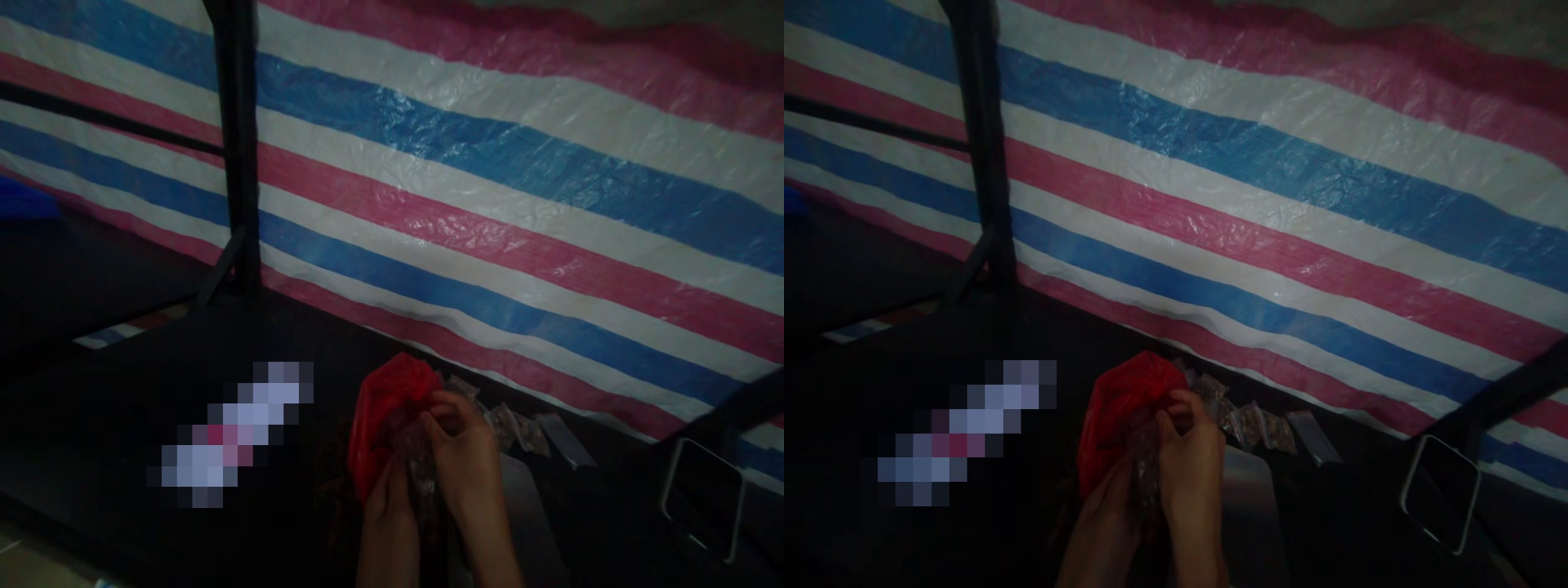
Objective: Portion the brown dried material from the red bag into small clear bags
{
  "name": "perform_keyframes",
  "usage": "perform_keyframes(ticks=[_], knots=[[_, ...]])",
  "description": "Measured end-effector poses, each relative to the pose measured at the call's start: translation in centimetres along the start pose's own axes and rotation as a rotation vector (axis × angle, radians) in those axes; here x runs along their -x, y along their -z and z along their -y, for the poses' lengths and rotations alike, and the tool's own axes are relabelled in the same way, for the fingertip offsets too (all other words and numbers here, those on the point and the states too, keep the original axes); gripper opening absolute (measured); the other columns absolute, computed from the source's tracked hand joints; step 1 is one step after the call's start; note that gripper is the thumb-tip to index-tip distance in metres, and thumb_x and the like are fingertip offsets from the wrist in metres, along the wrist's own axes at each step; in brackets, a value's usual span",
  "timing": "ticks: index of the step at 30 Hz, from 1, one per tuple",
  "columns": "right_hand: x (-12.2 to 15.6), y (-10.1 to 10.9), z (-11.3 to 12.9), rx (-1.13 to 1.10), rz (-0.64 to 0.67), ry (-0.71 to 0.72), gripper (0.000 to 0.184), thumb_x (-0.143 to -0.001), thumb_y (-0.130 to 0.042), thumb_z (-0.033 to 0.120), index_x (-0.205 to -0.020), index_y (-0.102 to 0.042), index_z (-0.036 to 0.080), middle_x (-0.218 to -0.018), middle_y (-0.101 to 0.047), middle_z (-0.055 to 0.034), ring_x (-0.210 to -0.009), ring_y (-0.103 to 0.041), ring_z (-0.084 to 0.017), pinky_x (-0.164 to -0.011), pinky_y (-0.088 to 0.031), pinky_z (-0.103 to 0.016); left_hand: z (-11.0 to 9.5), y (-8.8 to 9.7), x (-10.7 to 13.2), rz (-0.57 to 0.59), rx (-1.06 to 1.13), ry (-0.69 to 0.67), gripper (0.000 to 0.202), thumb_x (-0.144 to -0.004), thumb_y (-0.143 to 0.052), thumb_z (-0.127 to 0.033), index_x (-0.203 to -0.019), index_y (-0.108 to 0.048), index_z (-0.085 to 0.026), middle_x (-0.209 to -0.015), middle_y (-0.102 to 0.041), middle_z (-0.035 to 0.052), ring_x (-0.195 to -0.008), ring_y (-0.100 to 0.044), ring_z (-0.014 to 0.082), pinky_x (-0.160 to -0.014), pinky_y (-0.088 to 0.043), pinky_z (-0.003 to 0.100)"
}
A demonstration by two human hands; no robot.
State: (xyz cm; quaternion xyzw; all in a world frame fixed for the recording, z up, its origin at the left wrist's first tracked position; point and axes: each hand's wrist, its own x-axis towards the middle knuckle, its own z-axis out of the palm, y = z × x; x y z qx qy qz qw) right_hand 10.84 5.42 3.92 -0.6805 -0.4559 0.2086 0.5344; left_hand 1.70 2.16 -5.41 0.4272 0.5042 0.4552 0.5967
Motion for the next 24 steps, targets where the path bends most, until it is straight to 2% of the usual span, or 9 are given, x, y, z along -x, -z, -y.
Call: perform_keyframes(ticks=[2,6,8,10,12,14,18,21,24], knots=[[0.1,-0.3,0.1,0.002,0.013,-0.017,0.023,-0.071,-0.069,0.026,-0.093,-0.077,0.020,-0.076,-0.079,-0.0048,-0.071,-0.076,-0.026,-0.064,-0.057,-0.035,-0.5,0.2,0.2,-0.009,0.003,0.052,0.053,-0.099,-0.049,-0.054,-0.134,-0.072,-0.022,-0.144,-0.073,0.0166,-0.137,-0.067,0.0362,-0.110,-0.057,0.050],[0.3,-0.4,0.0,-0.010,0.030,-0.017,0.024,-0.071,-0.068,0.027,-0.093,-0.077,0.021,-0.077,-0.079,-0.0054,-0.071,-0.076,-0.027,-0.064,-0.058,-0.035,-1.8,0.3,0.8,0.081,0.009,0.133,0.064,-0.101,-0.041,-0.055,-0.148,-0.062,-0.017,-0.158,-0.061,0.0170,-0.149,-0.055,0.0324,-0.121,-0.046,0.048],[0.3,-0.2,0.0,-0.011,0.025,-0.020,0.024,-0.070,-0.069,0.027,-0.092,-0.078,0.021,-0.078,-0.079,-0.0056,-0.072,-0.077,-0.027,-0.066,-0.058,-0.036,-2.6,0.2,0.9,0.089,0.039,0.197,0.065,-0.103,-0.037,-0.050,-0.152,-0.057,-0.014,-0.162,-0.056,0.0177,-0.151,-0.052,0.0317,-0.125,-0.042,0.048],[0.3,-0.1,0.0,-0.014,0.025,-0.036,0.024,-0.070,-0.069,0.027,-0.092,-0.078,0.021,-0.077,-0.080,-0.0053,-0.072,-0.077,-0.027,-0.067,-0.058,-0.036,-3.2,0.1,0.9,0.058,0.100,0.208,0.061,-0.103,-0.036,-0.041,-0.152,-0.056,-0.012,-0.160,-0.059,0.0187,-0.150,-0.054,0.0303,-0.125,-0.041,0.046],[0.3,0.1,0.0,-0.026,0.025,-0.044,0.026,-0.069,-0.070,0.028,-0.092,-0.078,0.020,-0.076,-0.079,-0.0052,-0.071,-0.076,-0.026,-0.066,-0.058,-0.036,-3.5,0.2,0.9,0.004,0.127,0.179,0.058,-0.102,-0.037,-0.037,-0.149,-0.060,-0.011,-0.155,-0.063,0.0187,-0.148,-0.056,0.0290,-0.124,-0.042,0.044],[0.3,0.4,0.0,-0.061,0.036,-0.048,0.028,-0.069,-0.070,0.030,-0.094,-0.078,0.020,-0.077,-0.079,-0.0055,-0.071,-0.076,-0.026,-0.066,-0.057,-0.036,-3.4,0.5,1.0,-0.030,0.096,0.154,0.056,-0.101,-0.043,-0.042,-0.145,-0.064,-0.014,-0.155,-0.065,0.0169,-0.149,-0.055,0.0294,-0.124,-0.043,0.044],[0.3,1.9,-0.2,-0.203,0.123,-0.050,0.034,-0.068,-0.077,0.034,-0.099,-0.077,0.020,-0.086,-0.080,-0.0064,-0.080,-0.076,-0.026,-0.072,-0.059,-0.035,-3.1,0.4,1.4,0.009,0.015,0.083,0.052,-0.102,-0.046,-0.041,-0.145,-0.066,-0.018,-0.154,-0.065,0.0137,-0.144,-0.061,0.0299,-0.119,-0.050,0.046],[0.2,4.1,-0.2,-0.291,0.142,-0.044,0.038,-0.067,-0.084,0.036,-0.102,-0.078,0.022,-0.088,-0.080,-0.0051,-0.081,-0.075,-0.024,-0.074,-0.059,-0.034,-3.3,-0.7,2.1,-0.038,-0.033,-0.087,0.049,-0.105,-0.044,-0.039,-0.147,-0.066,-0.025,-0.153,-0.067,0.0097,-0.141,-0.063,0.0291,-0.118,-0.052,0.050],[0.2,7.3,-0.7,-0.296,0.097,-0.022,0.046,-0.067,-0.090,0.041,-0.107,-0.079,0.023,-0.090,-0.080,-0.0049,-0.084,-0.075,-0.023,-0.075,-0.058,-0.033,-3.3,-1.7,3.0,-0.088,-0.068,-0.257,0.049,-0.108,-0.041,-0.040,-0.150,-0.062,-0.030,-0.157,-0.063,0.0054,-0.150,-0.054,0.0276,-0.125,-0.043,0.054]])
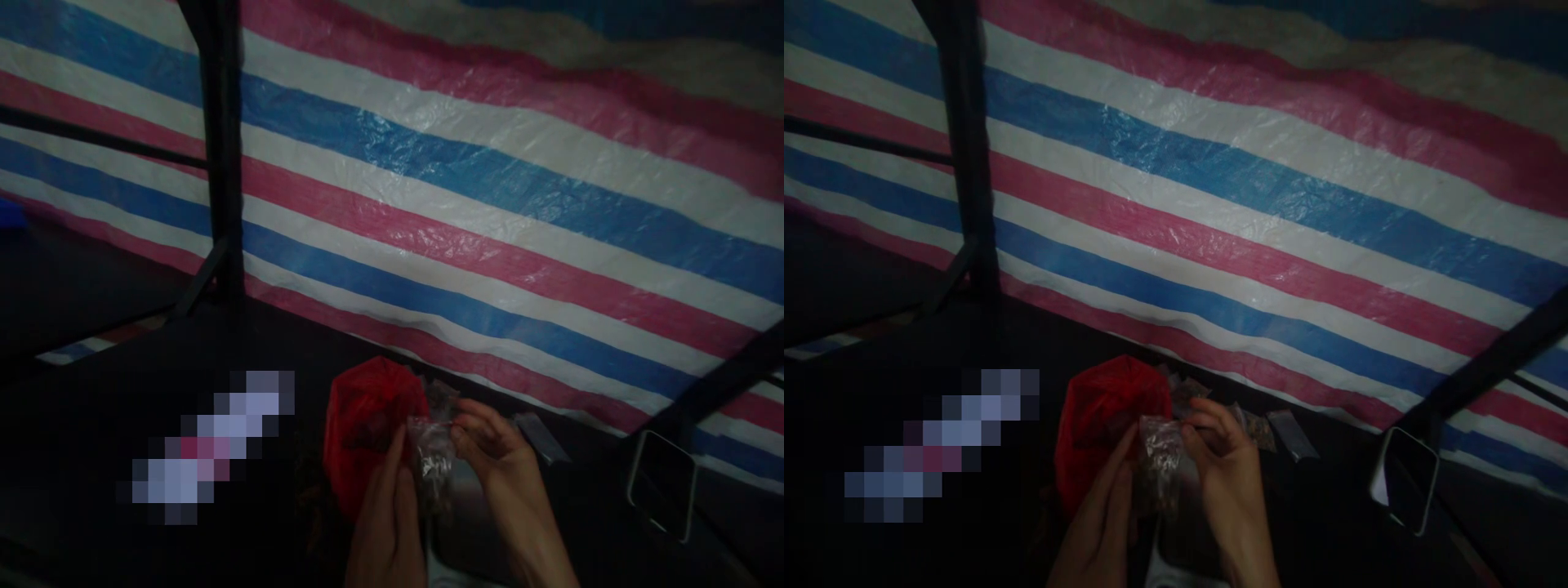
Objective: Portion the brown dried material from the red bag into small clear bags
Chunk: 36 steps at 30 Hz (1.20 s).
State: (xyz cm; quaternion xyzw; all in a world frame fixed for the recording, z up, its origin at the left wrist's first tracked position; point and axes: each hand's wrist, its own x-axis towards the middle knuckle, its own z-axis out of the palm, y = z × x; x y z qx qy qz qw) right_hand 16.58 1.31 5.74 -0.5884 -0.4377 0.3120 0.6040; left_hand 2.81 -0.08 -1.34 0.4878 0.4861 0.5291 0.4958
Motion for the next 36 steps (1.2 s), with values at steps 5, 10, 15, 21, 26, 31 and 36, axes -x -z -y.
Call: perform_keyframes(ticks=[5,10,15,21,26,31,36], knots=[[0.3,5.5,-1.2,0.111,-0.032,-0.024,0.051,-0.068,-0.091,0.048,-0.110,-0.080,0.021,-0.088,-0.080,-0.0053,-0.080,-0.074,-0.024,-0.073,-0.057,-0.034,0.6,0.9,0.8,0.037,-0.150,-0.132,0.049,-0.109,-0.038,-0.048,-0.150,-0.061,-0.034,-0.160,-0.061,0.0053,-0.148,-0.057,0.0292,-0.118,-0.053,0.053],[-0.4,8.1,-3.4,0.304,-0.129,-0.003,0.049,-0.066,-0.082,0.054,-0.100,-0.079,0.019,-0.088,-0.082,-0.0110,-0.088,-0.079,-0.033,-0.083,-0.060,-0.044,1.0,2.3,0.9,-0.052,-0.262,-0.214,0.047,-0.107,-0.040,-0.054,-0.139,-0.067,-0.034,-0.145,-0.071,0.0058,-0.135,-0.068,0.0293,-0.104,-0.063,0.049],[-0.7,9.2,-3.8,0.367,-0.189,0.032,0.048,-0.077,-0.068,0.056,-0.106,-0.078,0.019,-0.116,-0.082,-0.0173,-0.111,-0.076,-0.036,-0.101,-0.056,-0.050,1.1,2.8,1.1,-0.095,-0.323,-0.306,0.038,-0.106,-0.043,-0.052,-0.129,-0.067,-0.033,-0.129,-0.076,0.0037,-0.119,-0.074,0.0269,-0.094,-0.064,0.043],[-0.4,8.9,-4.1,0.468,-0.107,0.048,0.041,-0.081,-0.063,0.054,-0.095,-0.083,0.021,-0.106,-0.083,-0.0149,-0.103,-0.076,-0.036,-0.100,-0.054,-0.050,0.6,2.2,0.8,-0.183,-0.378,-0.436,0.027,-0.105,-0.047,-0.043,-0.123,-0.063,-0.031,-0.121,-0.071,0.0046,-0.111,-0.072,0.0259,-0.091,-0.061,0.043],[0.1,8.8,-4.2,0.582,-0.087,0.072,0.037,-0.083,-0.063,0.055,-0.088,-0.084,0.024,-0.104,-0.082,-0.0128,-0.111,-0.070,-0.038,-0.105,-0.048,-0.051,0.2,1.1,0.6,-0.261,-0.419,-0.462,0.026,-0.103,-0.049,-0.042,-0.121,-0.063,-0.031,-0.122,-0.063,0.0059,-0.112,-0.067,0.0285,-0.086,-0.059,0.045],[0.6,9.6,-3.3,0.570,-0.002,0.014,0.042,-0.089,-0.057,0.056,-0.092,-0.080,0.021,-0.089,-0.082,-0.0091,-0.082,-0.075,-0.028,-0.076,-0.055,-0.036,0.4,0.1,0.7,-0.250,-0.380,-0.409,0.027,-0.103,-0.048,-0.044,-0.121,-0.062,-0.030,-0.122,-0.063,0.0059,-0.116,-0.065,0.0303,-0.087,-0.057,0.047],[0.9,8.9,-2.6,0.550,-0.006,-0.033,0.039,-0.088,-0.058,0.054,-0.099,-0.075,0.020,-0.079,-0.078,-0.0068,-0.072,-0.073,-0.026,-0.064,-0.050,-0.033,0.3,-0.5,1.1,-0.209,-0.321,-0.355,0.030,-0.103,-0.048,-0.045,-0.124,-0.061,-0.028,-0.129,-0.063,0.0076,-0.120,-0.065,0.0308,-0.091,-0.057,0.047]])
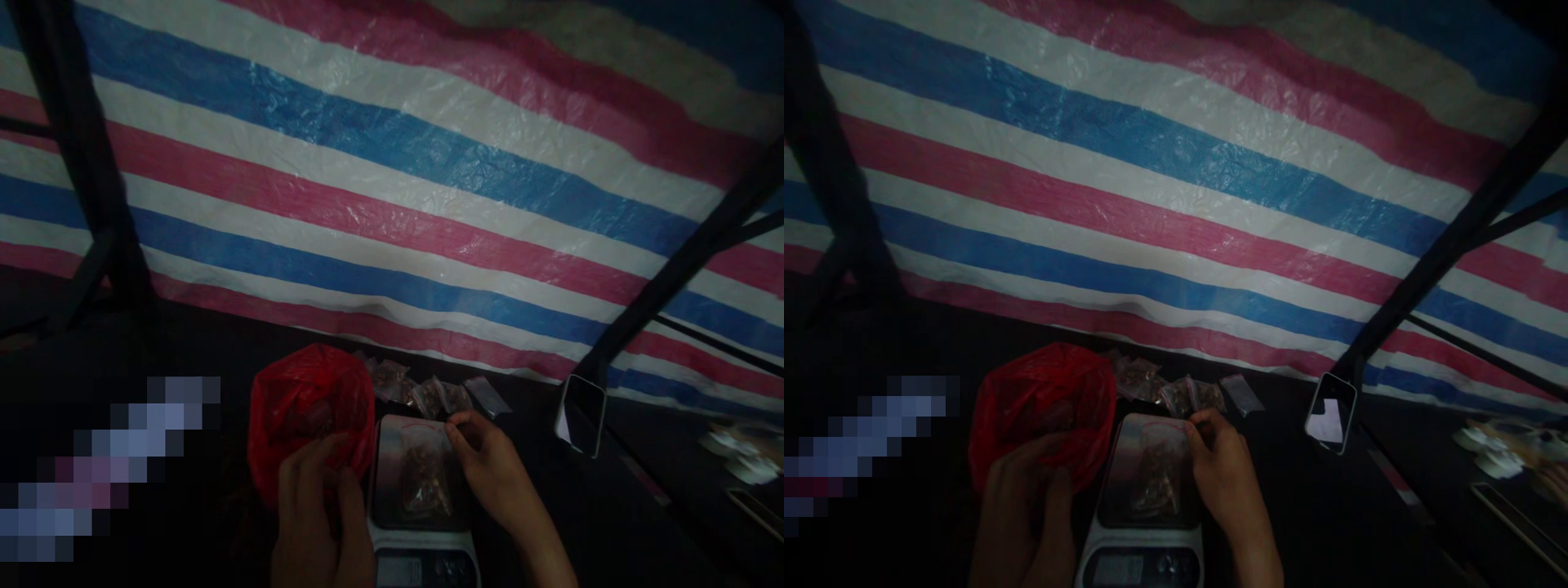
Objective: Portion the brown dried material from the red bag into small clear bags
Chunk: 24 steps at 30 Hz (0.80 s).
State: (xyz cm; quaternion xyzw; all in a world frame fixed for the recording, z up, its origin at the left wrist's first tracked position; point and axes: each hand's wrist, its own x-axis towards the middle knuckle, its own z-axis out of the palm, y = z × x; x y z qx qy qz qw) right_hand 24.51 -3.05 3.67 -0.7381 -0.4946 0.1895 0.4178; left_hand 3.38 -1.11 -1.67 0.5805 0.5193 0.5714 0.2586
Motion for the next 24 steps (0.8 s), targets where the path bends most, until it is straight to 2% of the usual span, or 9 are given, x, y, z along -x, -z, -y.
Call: perform_keyframes(ticks=[7,11,24], knots=[[-0.2,-1.6,0.3,-0.005,-0.015,-0.005,0.038,-0.085,-0.061,0.049,-0.108,-0.073,0.022,-0.080,-0.076,-0.0050,-0.068,-0.071,-0.024,-0.060,-0.047,-0.032,0.2,0.1,0.4,0.067,0.018,0.000,0.027,-0.104,-0.047,-0.043,-0.120,-0.064,-0.029,-0.121,-0.068,0.0051,-0.116,-0.068,0.0269,-0.092,-0.058,0.042],[-0.4,-1.5,0.0,-0.022,-0.030,-0.007,0.042,-0.085,-0.059,0.054,-0.109,-0.072,0.021,-0.084,-0.076,-0.0065,-0.073,-0.072,-0.026,-0.064,-0.049,-0.034,0.2,0.3,0.3,0.081,0.015,0.011,0.028,-0.105,-0.047,-0.045,-0.118,-0.066,-0.028,-0.121,-0.068,0.0053,-0.114,-0.069,0.0264,-0.092,-0.058,0.042],[-0.5,-1.6,-0.7,0.003,-0.086,0.032,0.041,-0.086,-0.061,0.052,-0.106,-0.076,0.020,-0.079,-0.077,-0.0062,-0.072,-0.072,-0.026,-0.066,-0.052,-0.034,0.3,0.2,0.1,0.058,0.030,0.019,0.026,-0.102,-0.049,-0.042,-0.114,-0.068,-0.028,-0.118,-0.070,0.0057,-0.112,-0.070,0.0270,-0.094,-0.058,0.042]])
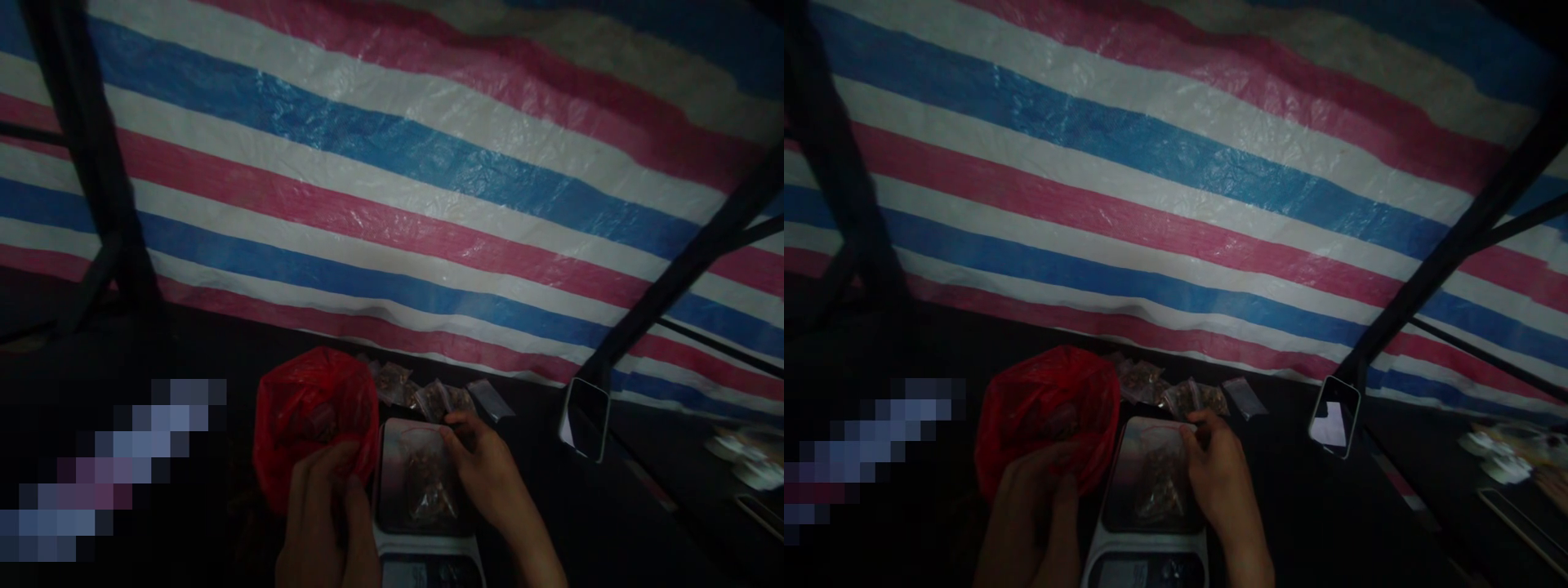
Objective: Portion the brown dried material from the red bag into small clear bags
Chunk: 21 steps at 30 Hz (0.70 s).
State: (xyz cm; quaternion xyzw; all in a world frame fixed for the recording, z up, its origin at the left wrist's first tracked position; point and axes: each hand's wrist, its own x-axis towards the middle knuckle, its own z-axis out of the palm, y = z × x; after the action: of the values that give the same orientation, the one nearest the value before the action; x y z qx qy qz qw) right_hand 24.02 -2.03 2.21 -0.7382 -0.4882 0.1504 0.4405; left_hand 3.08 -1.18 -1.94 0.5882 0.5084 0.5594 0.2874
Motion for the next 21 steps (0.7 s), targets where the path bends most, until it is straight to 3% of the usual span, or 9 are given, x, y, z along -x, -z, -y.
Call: perform_keyframes(ticks=[4,16,21], knots=[[-0.05,-0.13,0.01,0.044,-0.026,0.001,0.042,-0.085,-0.063,0.052,-0.104,-0.080,0.018,-0.087,-0.079,-0.0098,-0.080,-0.073,-0.028,-0.075,-0.055,-0.037,-0.09,0.10,-0.05,-0.008,-0.003,-0.014,0.026,-0.103,-0.050,-0.043,-0.114,-0.067,-0.029,-0.117,-0.071,0.0049,-0.112,-0.071,0.0268,-0.092,-0.058,0.042],[-0.01,-0.22,0.01,0.061,-0.019,-0.009,0.038,-0.086,-0.063,0.049,-0.101,-0.082,0.020,-0.087,-0.076,-0.0090,-0.078,-0.071,-0.027,-0.076,-0.053,-0.037,0.06,0.03,-0.03,0.010,-0.013,0.015,0.028,-0.102,-0.050,-0.044,-0.115,-0.068,-0.028,-0.118,-0.072,0.0060,-0.112,-0.072,0.0279,-0.090,-0.061,0.042],[-0.25,-0.30,0.07,0.023,0.009,-0.013,0.028,-0.084,-0.066,0.044,-0.089,-0.081,0.021,-0.084,-0.076,-0.0078,-0.078,-0.070,-0.027,-0.076,-0.052,-0.036,0.36,0.10,-0.08,0.018,-0.012,0.007,0.027,-0.101,-0.052,-0.044,-0.115,-0.069,-0.029,-0.118,-0.073,0.0058,-0.112,-0.073,0.0279,-0.088,-0.062,0.042]])
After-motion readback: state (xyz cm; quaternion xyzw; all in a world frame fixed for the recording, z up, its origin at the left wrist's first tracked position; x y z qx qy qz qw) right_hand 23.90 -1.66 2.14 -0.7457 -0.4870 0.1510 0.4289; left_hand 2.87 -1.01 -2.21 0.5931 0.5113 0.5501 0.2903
